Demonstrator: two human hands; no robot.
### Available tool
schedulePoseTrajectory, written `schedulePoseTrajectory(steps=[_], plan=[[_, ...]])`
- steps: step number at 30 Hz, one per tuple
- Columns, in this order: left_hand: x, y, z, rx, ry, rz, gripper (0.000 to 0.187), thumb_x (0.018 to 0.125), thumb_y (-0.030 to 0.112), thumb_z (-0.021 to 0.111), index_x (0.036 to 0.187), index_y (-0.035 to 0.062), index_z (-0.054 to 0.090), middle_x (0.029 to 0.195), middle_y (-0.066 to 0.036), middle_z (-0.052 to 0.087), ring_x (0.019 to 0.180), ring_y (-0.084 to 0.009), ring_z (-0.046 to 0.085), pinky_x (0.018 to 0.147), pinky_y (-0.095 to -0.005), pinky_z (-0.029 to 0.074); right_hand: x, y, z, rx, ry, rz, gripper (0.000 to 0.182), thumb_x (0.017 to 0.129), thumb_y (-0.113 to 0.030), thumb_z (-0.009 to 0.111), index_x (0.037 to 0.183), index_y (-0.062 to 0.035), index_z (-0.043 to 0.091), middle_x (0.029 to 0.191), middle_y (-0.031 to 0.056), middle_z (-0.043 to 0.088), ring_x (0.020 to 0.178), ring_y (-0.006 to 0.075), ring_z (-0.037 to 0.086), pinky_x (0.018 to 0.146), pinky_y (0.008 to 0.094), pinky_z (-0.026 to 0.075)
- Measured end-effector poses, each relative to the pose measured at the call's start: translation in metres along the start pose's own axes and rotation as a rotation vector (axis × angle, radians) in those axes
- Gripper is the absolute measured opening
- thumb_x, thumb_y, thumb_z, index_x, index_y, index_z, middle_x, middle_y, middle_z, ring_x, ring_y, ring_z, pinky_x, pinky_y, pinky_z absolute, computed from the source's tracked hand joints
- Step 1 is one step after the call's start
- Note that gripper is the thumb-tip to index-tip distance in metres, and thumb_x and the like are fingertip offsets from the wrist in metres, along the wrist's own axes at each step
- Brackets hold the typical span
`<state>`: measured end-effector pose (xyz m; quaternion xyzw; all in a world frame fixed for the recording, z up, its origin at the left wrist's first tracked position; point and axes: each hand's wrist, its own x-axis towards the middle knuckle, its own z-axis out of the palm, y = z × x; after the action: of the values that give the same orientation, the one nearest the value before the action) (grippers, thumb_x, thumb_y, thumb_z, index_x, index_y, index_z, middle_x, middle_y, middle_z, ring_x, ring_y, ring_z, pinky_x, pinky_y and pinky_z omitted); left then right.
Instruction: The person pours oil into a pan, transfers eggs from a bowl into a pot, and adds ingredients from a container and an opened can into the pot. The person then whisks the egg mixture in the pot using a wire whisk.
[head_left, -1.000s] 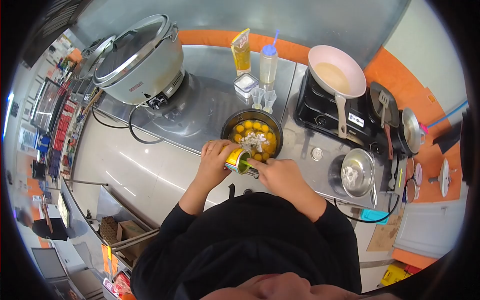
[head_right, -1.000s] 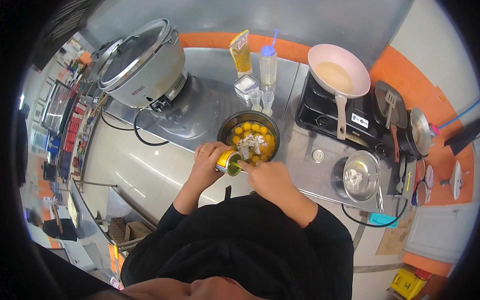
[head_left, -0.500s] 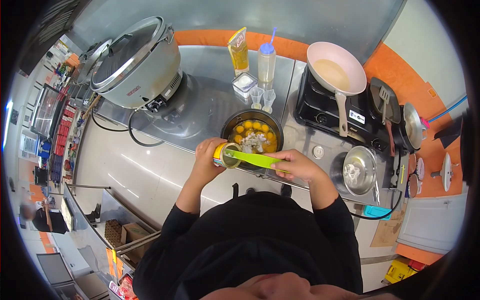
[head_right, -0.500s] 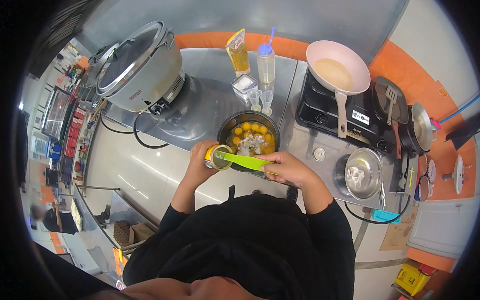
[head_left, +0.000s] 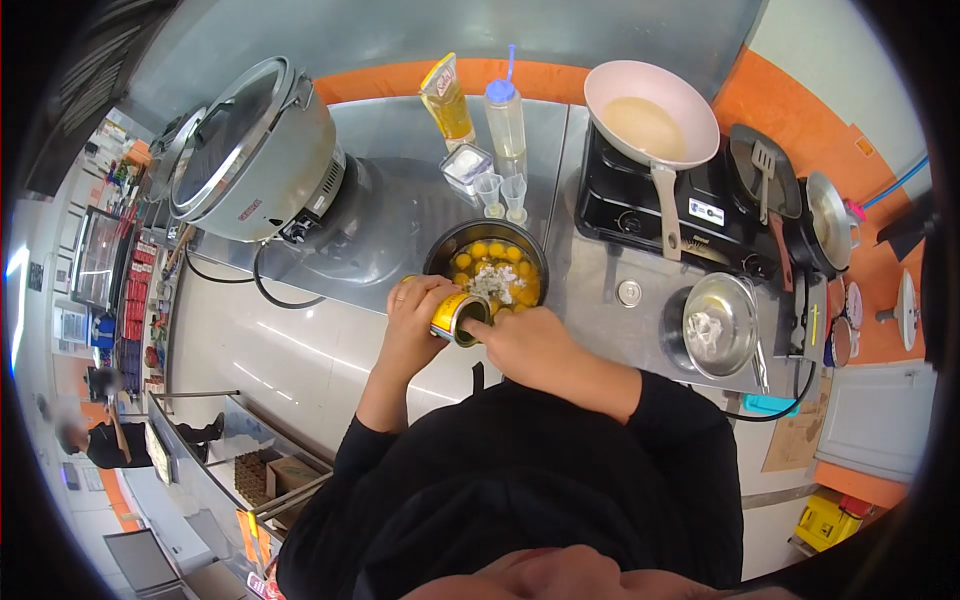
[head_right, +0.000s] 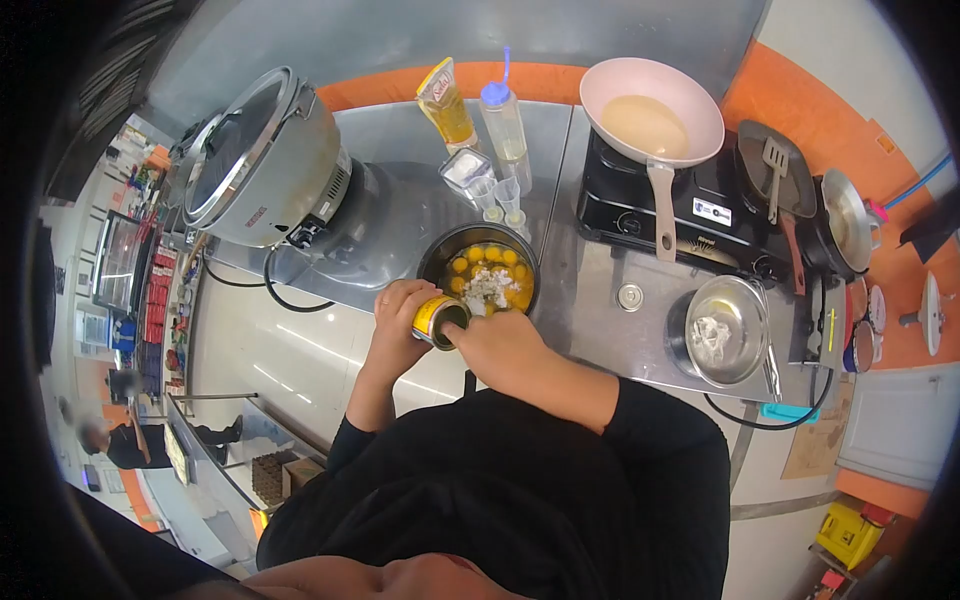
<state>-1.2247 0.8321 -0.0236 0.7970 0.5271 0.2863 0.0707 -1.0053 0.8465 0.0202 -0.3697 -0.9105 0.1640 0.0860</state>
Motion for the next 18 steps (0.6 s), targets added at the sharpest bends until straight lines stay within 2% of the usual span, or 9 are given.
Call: schedulePoseTrajectory(steps=[2,3,5,6,7,9,10,12,18], plan=[[0.002,0.0,0.002,-0.034,-0.007,0.005,0.069,0.056,0.009,0.084,0.119,0.0148,0.058,0.118,-0.007,0.059,0.116,-0.0309,0.054,0.101,-0.045,0.035,0.005,0.01,-0.015,0.263,-0.142,0.042,0.039,0.082,-0.016,0.06,0.119,-0.0195,0.069,0.078,0.0173,0.068,0.074,0.034,0.068,0.068,0.0452,0.053],[0.002,0.0,0.004,-0.096,0.022,-0.007,0.07,0.055,0.01,0.086,0.119,0.0138,0.057,0.118,-0.008,0.06,0.116,-0.0312,0.054,0.101,-0.0446,0.036,0.008,0.022,-0.011,0.274,-0.142,0.047,0.039,0.082,-0.016,0.06,0.119,-0.0195,0.069,0.078,0.0173,0.068,0.074,0.034,0.068,0.068,0.0452,0.053],[0.001,-0.002,0.006,-0.155,0.042,-0.027,0.072,0.054,0.011,0.088,0.119,0.0128,0.057,0.118,-0.008,0.06,0.115,-0.0315,0.055,0.101,-0.0442,0.036,0.008,0.05,0.005,0.73,0.012,-0.085,0.04,0.081,-0.014,0.057,0.118,-0.0183,0.07,0.081,0.0207,0.068,0.073,0.0369,0.067,0.069,0.0448,0.053],[0.001,-0.007,0.006,-0.166,0.057,-0.041,0.076,0.054,0.009,0.09,0.121,0.011,0.054,0.119,-0.01,0.058,0.114,-0.0313,0.055,0.099,-0.0424,0.039,0.008,0.059,-0.002,0.77,-0.027,-0.089,0.041,0.082,-0.012,0.057,0.122,-0.0153,0.069,0.078,0.0179,0.068,0.066,0.0288,0.066,0.067,0.0382,0.052],[0.0,-0.012,0.007,-0.174,0.071,-0.053,0.08,0.053,0.008,0.093,0.123,0.0092,0.052,0.12,-0.012,0.057,0.113,-0.0312,0.056,0.098,-0.0406,0.042,0.006,0.062,-0.011,0.78,-0.028,-0.091,0.041,0.082,-0.012,0.057,0.122,-0.0153,0.069,0.078,0.0179,0.068,0.066,0.0288,0.066,0.067,0.0382,0.052],[-0.001,-0.018,0.008,-0.205,0.069,-0.072,0.082,0.054,0.004,0.093,0.124,0.0091,0.05,0.122,-0.013,0.054,0.113,-0.0305,0.056,0.097,-0.0385,0.045,0.001,0.067,-0.026,1.087,-0.368,0.235,0.043,0.086,-0.012,0.058,0.129,-0.0135,0.065,0.07,0.0093,0.064,0.058,0.0155,0.059,0.059,0.0295,0.048],[0.0,-0.018,0.006,-0.198,0.072,-0.08,0.082,0.054,0.004,0.093,0.124,0.0089,0.05,0.123,-0.013,0.053,0.113,-0.0301,0.056,0.097,-0.0382,0.045,-0.002,0.071,-0.026,1.099,-0.372,0.232,0.043,0.086,-0.012,0.058,0.129,-0.0135,0.065,0.07,0.0093,0.064,0.058,0.0155,0.059,0.059,0.0295,0.048],[0.004,-0.016,0.006,-0.183,0.068,-0.093,0.082,0.054,0.004,0.093,0.124,0.0087,0.05,0.124,-0.013,0.053,0.113,-0.0297,0.056,0.097,-0.0378,0.045,-0.008,0.079,-0.025,1.287,-0.435,0.337,0.045,0.089,-0.013,0.059,0.134,-0.0123,0.061,0.067,0.0012,0.057,0.056,0.0063,0.049,0.052,0.0224,0.042],[0.022,-0.001,0.009,-0.099,0.086,-0.053,0.081,0.053,0.005,0.093,0.122,0.009,0.05,0.121,-0.013,0.056,0.111,-0.0312,0.056,0.096,-0.0389,0.045,-0.018,0.092,-0.02,1.377,-0.375,0.347,0.044,0.091,-0.014,0.058,0.135,-0.0136,0.06,0.068,-0.0003,0.055,0.055,0.0059,0.047,0.048,0.0217,0.039]])
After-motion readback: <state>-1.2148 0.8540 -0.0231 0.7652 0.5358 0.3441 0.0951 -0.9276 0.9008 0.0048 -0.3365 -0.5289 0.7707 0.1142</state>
